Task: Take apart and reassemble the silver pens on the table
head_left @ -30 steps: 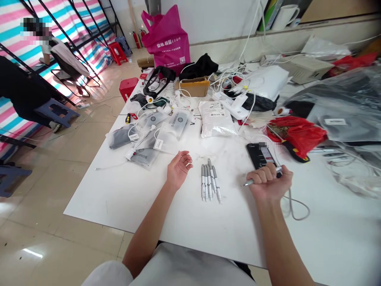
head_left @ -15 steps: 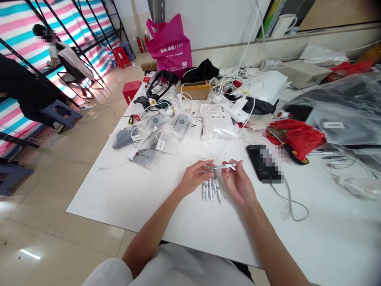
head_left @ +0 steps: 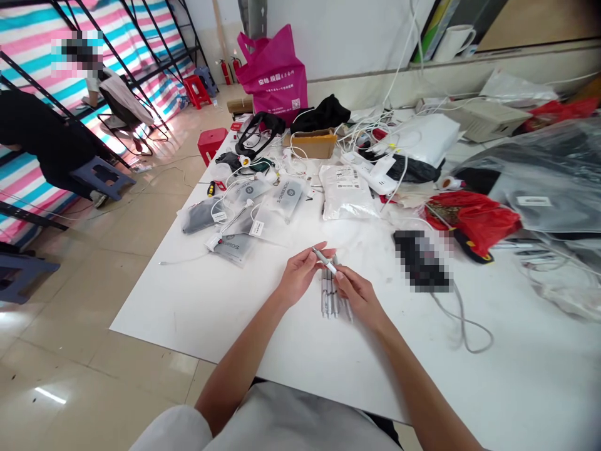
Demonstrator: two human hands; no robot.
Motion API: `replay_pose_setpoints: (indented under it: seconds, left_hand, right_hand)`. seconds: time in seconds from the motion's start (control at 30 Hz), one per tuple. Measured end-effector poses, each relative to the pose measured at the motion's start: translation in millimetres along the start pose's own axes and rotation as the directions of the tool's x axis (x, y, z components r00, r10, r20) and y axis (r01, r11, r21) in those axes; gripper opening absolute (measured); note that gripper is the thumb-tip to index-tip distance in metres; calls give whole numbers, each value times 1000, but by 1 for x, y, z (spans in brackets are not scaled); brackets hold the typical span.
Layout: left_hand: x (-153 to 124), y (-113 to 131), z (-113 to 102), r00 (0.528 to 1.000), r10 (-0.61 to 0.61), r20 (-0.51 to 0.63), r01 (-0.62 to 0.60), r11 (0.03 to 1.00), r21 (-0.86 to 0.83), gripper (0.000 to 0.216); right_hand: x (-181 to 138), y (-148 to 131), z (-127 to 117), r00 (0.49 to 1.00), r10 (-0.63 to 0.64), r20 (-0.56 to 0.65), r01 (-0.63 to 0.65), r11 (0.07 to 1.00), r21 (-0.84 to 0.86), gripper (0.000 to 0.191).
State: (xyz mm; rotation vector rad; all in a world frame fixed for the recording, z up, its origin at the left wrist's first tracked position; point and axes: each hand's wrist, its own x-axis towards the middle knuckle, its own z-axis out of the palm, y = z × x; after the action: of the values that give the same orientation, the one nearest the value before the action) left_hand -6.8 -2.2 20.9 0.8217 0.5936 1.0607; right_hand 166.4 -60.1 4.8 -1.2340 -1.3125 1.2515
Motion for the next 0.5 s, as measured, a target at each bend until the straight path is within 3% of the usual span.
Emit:
replay_pose_setpoints:
  seconds: [0.13,0.33,0.4,0.5]
  left_hand:
    - [2,-3,-2,997,51,-59,-51,999,5,32]
    - [8,-10,-10,958,135,-252,-107,987,121,25]
    - [8,-9,-10,970,129,-207,-116,991,73,34]
    - [6,-6,-7,999,34,-40,-31,997,67,48]
  right_hand:
    - [-1,-1,1,997,-75,-28,66,971,-231,40]
    - [0,6,1,960,-270,-79,209,871,-445,30]
    - [0,8,1,950,-295,-101,215,854,-473,28]
    - [-1,7,1,946,-282,-159,176,860,-480,30]
